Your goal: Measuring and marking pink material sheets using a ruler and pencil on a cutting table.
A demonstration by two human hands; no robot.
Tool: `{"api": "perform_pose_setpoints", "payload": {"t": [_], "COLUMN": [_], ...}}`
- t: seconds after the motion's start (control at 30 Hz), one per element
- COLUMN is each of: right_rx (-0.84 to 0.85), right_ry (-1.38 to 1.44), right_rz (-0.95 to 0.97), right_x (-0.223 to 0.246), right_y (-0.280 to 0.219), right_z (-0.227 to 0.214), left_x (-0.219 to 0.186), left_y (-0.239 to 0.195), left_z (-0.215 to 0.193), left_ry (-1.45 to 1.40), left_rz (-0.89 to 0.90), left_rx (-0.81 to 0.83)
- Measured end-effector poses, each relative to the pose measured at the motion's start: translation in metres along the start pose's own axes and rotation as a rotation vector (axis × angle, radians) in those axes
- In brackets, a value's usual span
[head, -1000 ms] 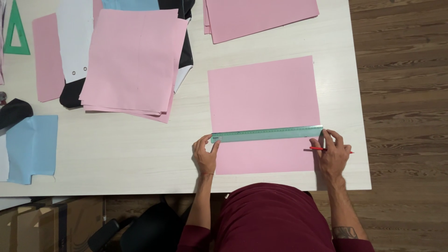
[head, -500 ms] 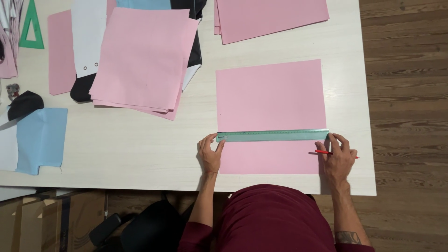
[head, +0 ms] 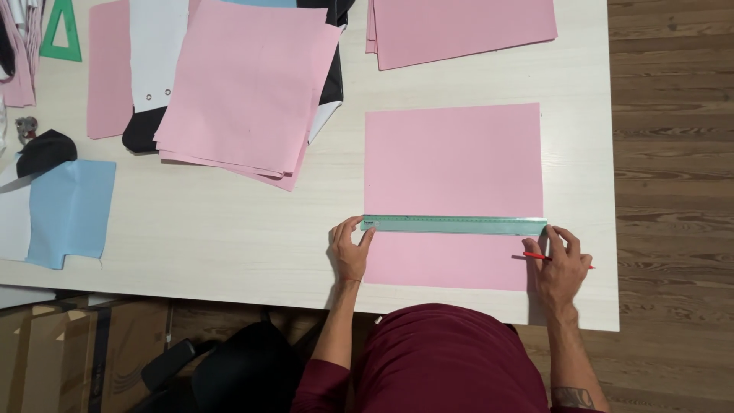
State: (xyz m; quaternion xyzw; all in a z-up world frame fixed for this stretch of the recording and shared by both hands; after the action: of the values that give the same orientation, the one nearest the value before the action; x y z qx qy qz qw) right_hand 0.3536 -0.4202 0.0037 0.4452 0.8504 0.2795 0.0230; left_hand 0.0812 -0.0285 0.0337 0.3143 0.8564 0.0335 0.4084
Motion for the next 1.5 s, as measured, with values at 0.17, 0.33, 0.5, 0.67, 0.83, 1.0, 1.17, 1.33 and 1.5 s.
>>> {"api": "perform_pose_setpoints", "payload": {"t": [0.17, 0.33, 0.5, 0.67, 0.83, 1.0, 1.17, 1.33, 1.5], "right_rx": [0.02, 0.032, -0.036, 0.156, 0.525, 0.737, 0.861, 0.966, 0.966], "right_ry": [0.02, 0.012, 0.41, 0.964, 1.448, 1.541, 1.509, 1.322, 1.278], "right_rz": [-0.002, -0.029, -0.026, 0.35, 0.644, 0.459, 0.345, 0.18, 0.145], "right_x": [0.001, -0.003, 0.032, 0.017, 0.11, 0.15, 0.166, 0.18, 0.171], "right_y": [0.002, -0.001, 0.052, 0.085, 0.104, 0.093, 0.089, 0.088, 0.083], "right_z": [-0.001, 0.005, -0.067, -0.025, 0.046, 0.114, 0.145, 0.137, 0.135], "left_x": [0.0, -0.001, -0.03, -0.039, -0.06, -0.05, -0.05, -0.05, -0.046], "left_y": [0.0, -0.002, -0.016, -0.066, -0.057, -0.059, -0.058, -0.059, -0.06], "left_z": [0.0, 0.0, 0.009, 0.054, 0.041, 0.049, 0.049, 0.049, 0.052], "left_ry": [0.021, 0.027, 0.271, 0.463, 0.491, 0.497, 0.49, 0.485, 0.491], "left_rz": [0.012, 0.004, 0.269, 0.545, 0.566, 0.555, 0.548, 0.535, 0.527], "left_rx": [0.001, 0.008, 0.071, 0.421, 0.24, 0.247, 0.257, 0.28, 0.299]}}
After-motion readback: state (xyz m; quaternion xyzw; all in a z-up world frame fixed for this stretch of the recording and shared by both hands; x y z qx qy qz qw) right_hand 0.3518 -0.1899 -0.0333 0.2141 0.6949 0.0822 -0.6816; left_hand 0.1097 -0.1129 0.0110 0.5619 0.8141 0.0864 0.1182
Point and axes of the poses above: each hand's wrist, its own y-axis towards the middle knuckle, its own z-axis out of the palm, x = y × z, the point moved 10 cm from there along y, towards the middle knuckle, and after that the axes turned 5 degrees about y, right-handed, at the moved point
